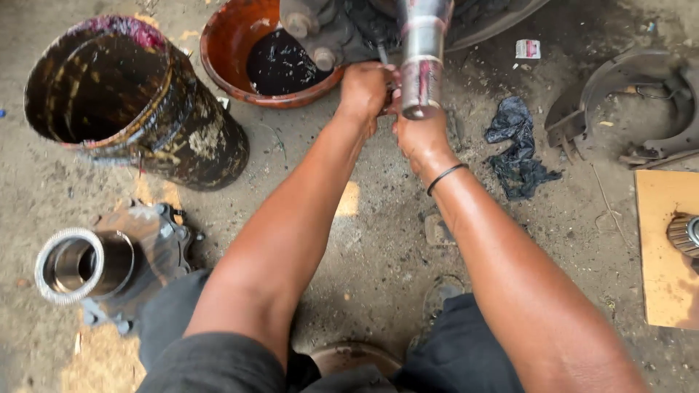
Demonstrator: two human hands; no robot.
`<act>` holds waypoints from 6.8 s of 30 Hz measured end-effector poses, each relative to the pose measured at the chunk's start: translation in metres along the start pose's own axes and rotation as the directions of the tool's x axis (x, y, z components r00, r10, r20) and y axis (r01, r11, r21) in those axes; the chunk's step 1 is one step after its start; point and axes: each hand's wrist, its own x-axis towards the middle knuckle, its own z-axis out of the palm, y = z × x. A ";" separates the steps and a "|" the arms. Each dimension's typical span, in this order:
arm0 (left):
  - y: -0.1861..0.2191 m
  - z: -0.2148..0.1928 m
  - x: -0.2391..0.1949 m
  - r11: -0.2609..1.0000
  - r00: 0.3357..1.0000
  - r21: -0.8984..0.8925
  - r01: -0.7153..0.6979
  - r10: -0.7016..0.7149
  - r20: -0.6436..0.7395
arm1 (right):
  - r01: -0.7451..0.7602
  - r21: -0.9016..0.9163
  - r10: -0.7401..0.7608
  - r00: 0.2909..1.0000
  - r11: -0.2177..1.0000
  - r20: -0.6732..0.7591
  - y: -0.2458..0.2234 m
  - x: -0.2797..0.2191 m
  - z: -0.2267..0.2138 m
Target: The person uses a screwdriver to scrape and clean a small metal component, then wipes their hands with a rag. The workspace contains buckets of fluid and various mechanical parts.
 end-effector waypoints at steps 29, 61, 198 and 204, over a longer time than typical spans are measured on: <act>0.040 -0.026 -0.006 0.999 1.000 0.040 0.005 -0.005 -0.008 | -0.108 0.160 0.099 0.993 0.981 0.068 -0.025 0.004 0.052; 0.008 -0.014 0.000 0.922 0.944 0.281 -0.265 0.307 -0.119 | -0.301 0.288 0.254 0.949 0.909 0.188 -0.030 0.003 0.033; -0.128 0.012 0.003 0.844 1.000 0.536 0.015 -0.012 -0.009 | 0.106 -0.802 -0.095 0.994 0.588 0.061 0.016 -0.049 -0.018; -0.095 -0.036 -0.029 0.916 0.946 0.299 0.266 -0.307 0.100 | 0.074 -0.922 0.224 0.960 0.379 0.169 -0.024 -0.054 -0.026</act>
